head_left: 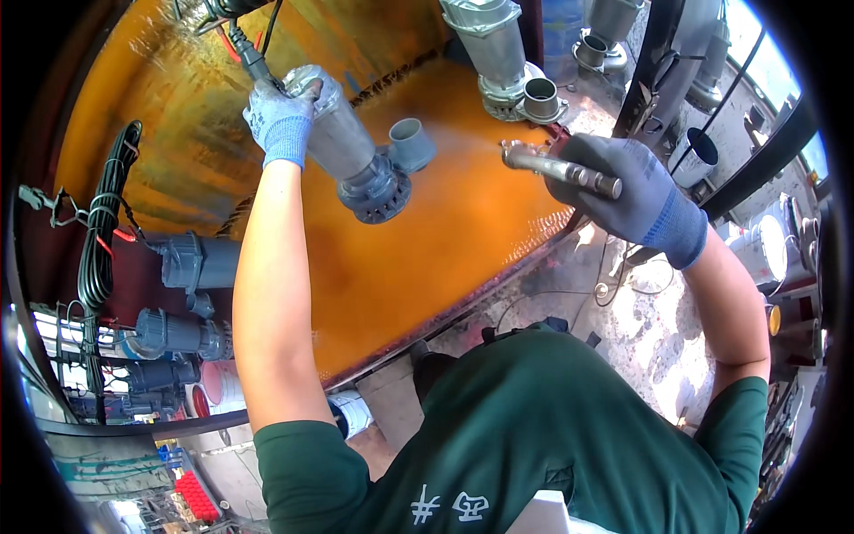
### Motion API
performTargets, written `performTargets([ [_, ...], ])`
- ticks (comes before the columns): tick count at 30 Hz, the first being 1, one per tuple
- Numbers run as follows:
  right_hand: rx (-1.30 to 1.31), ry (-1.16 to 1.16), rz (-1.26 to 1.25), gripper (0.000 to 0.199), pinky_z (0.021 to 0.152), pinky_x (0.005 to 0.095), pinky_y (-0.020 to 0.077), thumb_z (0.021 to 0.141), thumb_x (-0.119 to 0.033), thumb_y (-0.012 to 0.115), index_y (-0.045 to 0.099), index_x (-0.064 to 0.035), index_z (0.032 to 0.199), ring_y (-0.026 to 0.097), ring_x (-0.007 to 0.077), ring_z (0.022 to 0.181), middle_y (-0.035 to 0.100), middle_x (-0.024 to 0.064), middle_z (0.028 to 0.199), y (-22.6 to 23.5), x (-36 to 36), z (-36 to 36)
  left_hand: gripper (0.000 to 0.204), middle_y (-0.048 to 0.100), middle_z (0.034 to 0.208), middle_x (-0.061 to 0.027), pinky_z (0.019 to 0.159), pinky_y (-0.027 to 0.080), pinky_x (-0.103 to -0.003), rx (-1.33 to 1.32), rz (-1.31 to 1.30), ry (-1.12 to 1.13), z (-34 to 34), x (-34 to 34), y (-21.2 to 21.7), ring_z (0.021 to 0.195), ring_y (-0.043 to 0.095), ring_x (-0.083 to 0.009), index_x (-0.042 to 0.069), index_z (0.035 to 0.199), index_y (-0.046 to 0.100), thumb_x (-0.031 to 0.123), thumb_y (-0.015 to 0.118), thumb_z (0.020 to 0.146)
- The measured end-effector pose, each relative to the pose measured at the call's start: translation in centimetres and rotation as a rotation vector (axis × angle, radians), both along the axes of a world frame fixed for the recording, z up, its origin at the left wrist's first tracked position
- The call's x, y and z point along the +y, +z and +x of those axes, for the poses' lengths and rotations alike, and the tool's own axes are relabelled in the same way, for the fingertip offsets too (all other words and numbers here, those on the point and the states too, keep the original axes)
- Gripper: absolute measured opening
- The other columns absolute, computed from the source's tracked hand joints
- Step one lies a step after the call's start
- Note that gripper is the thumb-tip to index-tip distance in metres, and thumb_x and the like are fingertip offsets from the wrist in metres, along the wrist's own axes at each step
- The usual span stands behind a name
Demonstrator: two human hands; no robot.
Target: The person spray paints hanging pumps using a spray gun while rotating them by hand, periodically operating a control panel to advance the conveyor line.
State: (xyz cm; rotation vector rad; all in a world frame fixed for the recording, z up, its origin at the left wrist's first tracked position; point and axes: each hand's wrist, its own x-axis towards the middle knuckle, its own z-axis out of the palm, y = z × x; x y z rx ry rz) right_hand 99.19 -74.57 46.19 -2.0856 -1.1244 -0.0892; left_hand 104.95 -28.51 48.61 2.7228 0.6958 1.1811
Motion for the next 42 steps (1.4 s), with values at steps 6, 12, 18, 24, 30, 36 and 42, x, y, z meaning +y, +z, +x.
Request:
performTargets([
  [6,0.120,0.150,-0.211,0.023,0.074,0.0448,0.0543,0.093,-0.025,0.078,0.065,-0.0078,0.100,0.069,0.0380,0.081,0.066,0.0160,0.083,-0.8,0.1,-0.5,0.064,0.074,0.105,-0.0229,0.090,0.055,-0.046,-0.037,-0.058,-0.111,-0.1,3.2,-0.5,0.098,0.071,-0.0388,-0.001,0.108,0.066,0.040,0.097,0.070],
  [12,0.292,0.020,0.121,0.028,0.074,0.0388,0.0547,0.092,-0.027,0.080,0.067,-0.0042,0.100,0.069,0.0292,0.075,0.069,0.0145,0.083,-4.1,-2.5,1.7,0.048,0.073,0.110,-0.0103,0.092,0.054,-0.035,-0.094,-0.440,-0.394,1.2,8.1,-1.9,0.097,0.068,-0.0217,0.002,0.112,0.063,0.013,0.094,0.077],
  [18,0.204,0.049,-0.009,0.028,0.075,0.0390,0.0538,0.093,-0.028,0.079,0.067,-0.0032,0.099,0.068,0.0313,0.077,0.068,0.0151,0.083,-5.2,-4.1,2.7,0.062,0.070,0.126,-0.0118,0.097,0.056,-0.035,-0.201,-0.755,-0.589,2.3,9.2,-2.0,0.111,0.067,-0.0238,0.002,0.135,0.060,-0.009,0.078,0.078],
  [24,0.327,0.210,-0.094,0.028,0.072,0.0374,0.0539,0.095,-0.028,0.077,0.066,-0.0019,0.097,0.067,0.0280,0.070,0.067,0.0132,0.077,-5.0,-3.4,3.7,0.073,0.058,0.132,-0.0114,0.101,0.051,-0.034,-0.244,-0.861,-0.574,2.1,8.5,-1.5,0.120,0.058,-0.0236,0.002,0.146,0.045,-0.001,0.080,0.082],
  [30,0.459,0.195,0.123,0.026,0.073,0.0335,0.0550,0.097,-0.027,0.075,0.068,-0.0020,0.099,0.069,0.0169,0.076,0.071,0.0102,0.082,-5.0,-2.6,5.2,0.091,0.057,0.139,-0.0176,0.104,0.050,-0.036,-0.154,-0.737,-0.522,2.3,6.0,-1.5,0.122,0.059,-0.0266,-0.005,0.152,0.038,0.010,0.091,0.081],
  [36,0.345,0.244,-0.038,0.029,0.068,0.0346,0.0508,0.094,-0.025,0.079,0.069,-0.0009,0.105,0.061,0.0199,0.071,0.066,0.0119,0.083,-3.9,-1.1,5.6,0.077,0.065,0.133,-0.0158,0.102,0.053,-0.039,-0.033,-1.002,-0.576,1.0,4.5,0.9,0.117,0.065,-0.0265,0.000,0.150,0.044,-0.001,0.082,0.084],
  [42,0.394,0.197,0.039,0.030,0.070,0.0340,0.0525,0.096,-0.029,0.078,0.068,-0.0022,0.103,0.064,0.0205,0.070,0.069,0.0101,0.084,-3.0,0.9,6.1,0.064,0.066,0.131,-0.0079,0.097,0.052,-0.039,0.096,-1.015,-0.565,-0.1,5.3,1.9,0.114,0.065,-0.0233,0.011,0.145,0.051,0.001,0.072,0.086],
])
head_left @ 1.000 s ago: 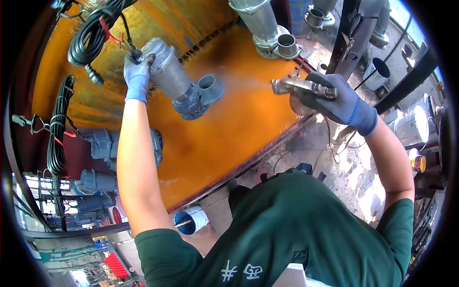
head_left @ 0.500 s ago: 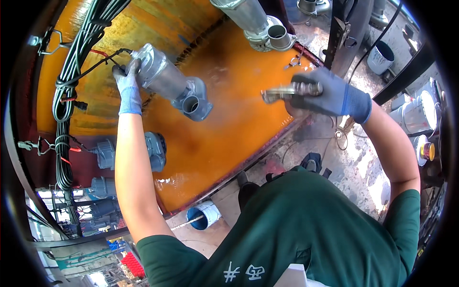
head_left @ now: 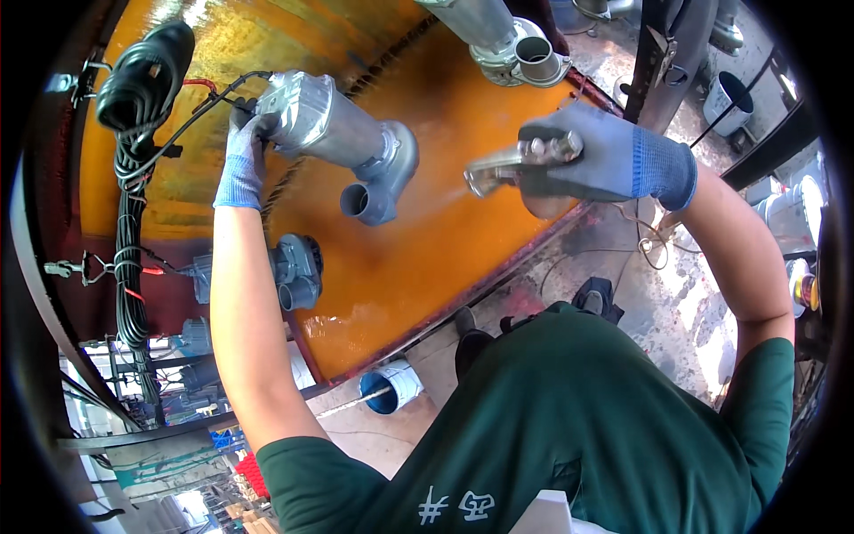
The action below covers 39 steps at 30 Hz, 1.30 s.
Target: The person spray paints hanging pumps using a spray gun while rotating them by hand, periodically operating a control panel to advance the conveyor line.
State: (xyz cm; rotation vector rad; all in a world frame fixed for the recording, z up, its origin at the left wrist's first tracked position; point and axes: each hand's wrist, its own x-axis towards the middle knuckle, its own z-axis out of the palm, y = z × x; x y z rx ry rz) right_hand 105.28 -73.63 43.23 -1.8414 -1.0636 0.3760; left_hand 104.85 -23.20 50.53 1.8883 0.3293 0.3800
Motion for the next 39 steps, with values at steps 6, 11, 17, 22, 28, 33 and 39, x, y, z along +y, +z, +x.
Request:
performTargets([
  [6,0.146,-0.006,-0.036,0.024,0.071,0.0340,0.0551,0.097,-0.026,0.073,0.069,-0.0034,0.101,0.071,0.0213,0.075,0.073,0.0098,0.081,1.0,2.4,0.3,0.068,0.064,0.133,-0.0095,0.101,0.055,-0.037,-0.008,-0.046,-0.042,0.9,0.9,-0.6,0.117,0.064,-0.0233,0.009,0.154,0.046,-0.002,0.057,0.087],
  [11,0.173,0.003,-0.021,0.025,0.073,0.0360,0.0557,0.097,-0.028,0.073,0.069,-0.0032,0.099,0.073,0.0228,0.077,0.073,0.0102,0.079,0.3,5.1,-1.2,0.066,0.065,0.132,-0.0107,0.099,0.056,-0.035,0.140,0.007,-0.003,1.1,3.1,0.4,0.116,0.066,-0.0233,0.006,0.153,0.046,-0.004,0.054,0.088],
  [17,0.038,-0.219,0.031,0.032,0.073,0.0398,0.0568,0.097,-0.036,0.072,0.067,-0.0049,0.098,0.074,0.0272,0.075,0.074,0.0101,0.077,-4.2,2.3,-0.8,0.058,0.068,0.118,-0.0124,0.081,0.060,-0.032,-0.008,0.170,0.061,1.6,0.3,-1.1,0.100,0.069,-0.0208,0.002,0.143,0.050,-0.009,0.050,0.086],
  [22,-0.302,-0.200,-0.086,0.030,0.073,0.0437,0.0558,0.097,-0.034,0.074,0.066,-0.0075,0.109,0.073,0.0311,0.078,0.070,0.0152,0.081,-4.6,-1.0,-0.4,0.059,0.064,0.135,-0.0190,0.098,0.055,-0.033,-0.130,0.356,0.095,1.5,1.2,-2.2,0.117,0.066,-0.0264,-0.001,0.146,0.047,-0.010,0.047,0.088],
  [28,-0.260,-0.296,-0.121,0.032,0.078,0.0454,0.0555,0.097,-0.035,0.075,0.065,-0.0067,0.108,0.072,0.0363,0.087,0.069,0.0192,0.087,-1.6,1.0,-1.6,0.055,0.064,0.136,-0.0247,0.107,0.050,-0.043,-0.181,0.604,0.228,2.4,1.9,-3.5,0.124,0.064,-0.0350,-0.005,0.143,0.049,-0.002,0.054,0.089],
  [33,-0.029,0.001,-0.151,0.032,0.077,0.0457,0.0562,0.096,-0.035,0.075,0.065,-0.0060,0.105,0.073,0.0351,0.085,0.071,0.0168,0.085,-0.2,2.8,-3.6,0.053,0.064,0.134,-0.0321,0.108,0.048,-0.047,-0.072,0.800,0.263,2.7,1.2,-3.0,0.128,0.061,-0.0445,-0.004,0.139,0.055,0.010,0.056,0.088],
  [39,-0.169,-0.227,-0.031,0.028,0.074,0.0431,0.0573,0.097,-0.033,0.075,0.067,-0.0072,0.103,0.074,0.0311,0.080,0.073,0.0130,0.082,-0.4,2.6,-2.3,0.055,0.061,0.135,-0.0352,0.110,0.048,-0.050,-0.052,0.917,0.350,2.2,-1.3,-2.6,0.128,0.059,-0.0489,-0.006,0.139,0.053,0.012,0.057,0.088],
])
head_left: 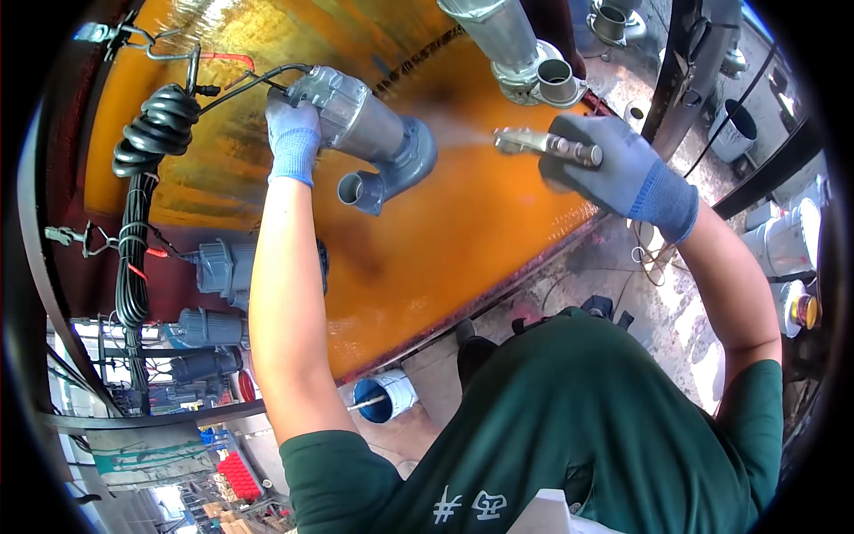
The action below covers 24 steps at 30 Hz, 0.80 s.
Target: The person spray paints hanging pumps using a spray gun while rotating them by hand, periodically operating a control panel to advance the conveyor line.
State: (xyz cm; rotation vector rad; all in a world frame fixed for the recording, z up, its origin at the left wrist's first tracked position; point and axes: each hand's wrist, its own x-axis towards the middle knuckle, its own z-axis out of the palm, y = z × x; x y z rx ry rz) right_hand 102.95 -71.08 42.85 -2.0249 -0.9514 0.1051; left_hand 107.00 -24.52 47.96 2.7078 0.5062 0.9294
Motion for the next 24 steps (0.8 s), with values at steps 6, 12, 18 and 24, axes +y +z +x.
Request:
performTargets([
  [6,-0.004,0.191,0.026,0.032,0.075,0.0478,0.0559,0.096,-0.036,0.076,0.064,-0.0079,0.105,0.071,0.0377,0.083,0.070,0.0157,0.085,-0.9,1.4,-1.9,0.046,0.068,0.128,-0.0299,0.106,0.051,-0.046,-0.011,-0.079,-0.090,-0.7,1.6,0.2,0.121,0.066,-0.0433,-0.004,0.132,0.058,0.006,0.055,0.088],
  [12,-0.145,-0.077,0.001,0.032,0.079,0.0508,0.0550,0.097,-0.038,0.073,0.063,-0.0085,0.105,0.071,0.0394,0.088,0.069,0.0200,0.088,-2.1,1.0,0.3,0.056,0.067,0.136,-0.0204,0.109,0.050,-0.039,-0.020,-0.276,-0.250,-1.3,4.3,0.2,0.128,0.065,-0.0312,0.000,0.147,0.056,-0.002,0.055,0.091],
  [18,0.126,0.294,-0.326,0.032,0.078,0.0462,0.0569,0.097,-0.037,0.072,0.068,-0.0061,0.101,0.075,0.0303,0.084,0.074,0.0128,0.086,1.8,0.8,-1.1,0.043,0.067,0.136,-0.0176,0.108,0.050,-0.036,-0.246,-0.346,-0.210,-3.6,8.0,-0.7,0.127,0.064,-0.0251,-0.004,0.139,0.063,0.000,0.062,0.096],
  [24,0.107,0.014,-0.191,0.025,0.073,0.0363,0.0591,0.101,-0.033,0.068,0.067,-0.0077,0.098,0.074,0.0183,0.071,0.071,0.0051,0.070,2.8,0.7,1.4,0.037,0.070,0.124,-0.0253,0.102,0.052,-0.045,-0.227,-0.065,-0.211,-7.0,1.4,-1.0,0.116,0.067,-0.0364,-0.003,0.125,0.073,0.020,0.065,0.097],
])
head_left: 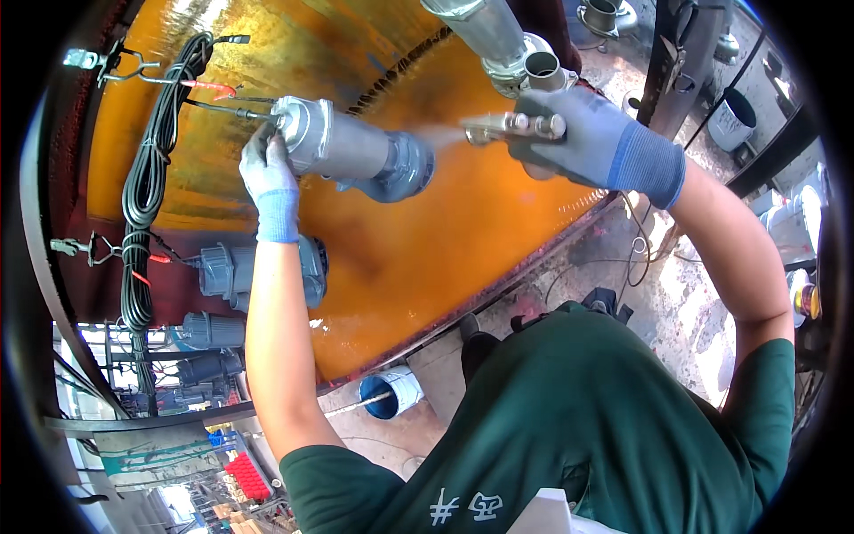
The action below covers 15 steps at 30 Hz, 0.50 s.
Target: The person spray paints hanging pumps using a spray gun while rotating them by hand, periodically operating a control panel to advance the conveyor line.
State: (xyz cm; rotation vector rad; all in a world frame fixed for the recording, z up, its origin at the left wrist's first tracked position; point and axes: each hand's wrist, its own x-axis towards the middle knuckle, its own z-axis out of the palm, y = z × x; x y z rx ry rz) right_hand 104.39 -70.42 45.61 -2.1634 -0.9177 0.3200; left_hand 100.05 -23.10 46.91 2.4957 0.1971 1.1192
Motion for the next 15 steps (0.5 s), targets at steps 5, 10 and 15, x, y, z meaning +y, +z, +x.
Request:
performTargets([
  [5,-0.366,0.239,0.201,0.026,0.071,0.0364,0.0592,0.100,-0.033,0.070,0.067,-0.0072,0.104,0.074,0.0183,0.069,0.071,0.0064,0.070,-1.4,-0.6,1.4,0.052,0.071,0.119,-0.0235,0.098,0.053,-0.044,0.042,0.162,0.174,-1.6,-1.4,0.0,0.109,0.069,-0.0343,-0.003,0.126,0.071,0.033,0.081,0.091],
  [10,-0.166,0.085,0.114,0.029,0.069,0.0357,0.0600,0.099,-0.032,0.068,0.068,-0.0050,0.110,0.075,0.0190,0.067,0.074,0.0091,0.073,0.3,-0.3,2.4,0.048,0.076,0.109,-0.0133,0.089,0.055,-0.035,-0.008,-0.160,0.115,-2.2,-0.9,-0.1,0.095,0.068,-0.0204,-0.007,0.123,0.071,0.027,0.084,0.093],
  [15,-0.039,0.113,-0.065,0.042,0.085,0.0392,0.0588,0.095,-0.037,0.078,0.071,-0.0064,0.122,0.074,0.0292,0.090,0.075,0.0160,0.098,0.8,-0.6,2.5,0.031,0.075,0.107,-0.0052,0.087,0.054,-0.030,0.125,-0.589,-0.100,-2.6,-0.5,1.9,0.094,0.066,-0.0142,-0.001,0.122,0.073,0.014,0.079,0.096],
])
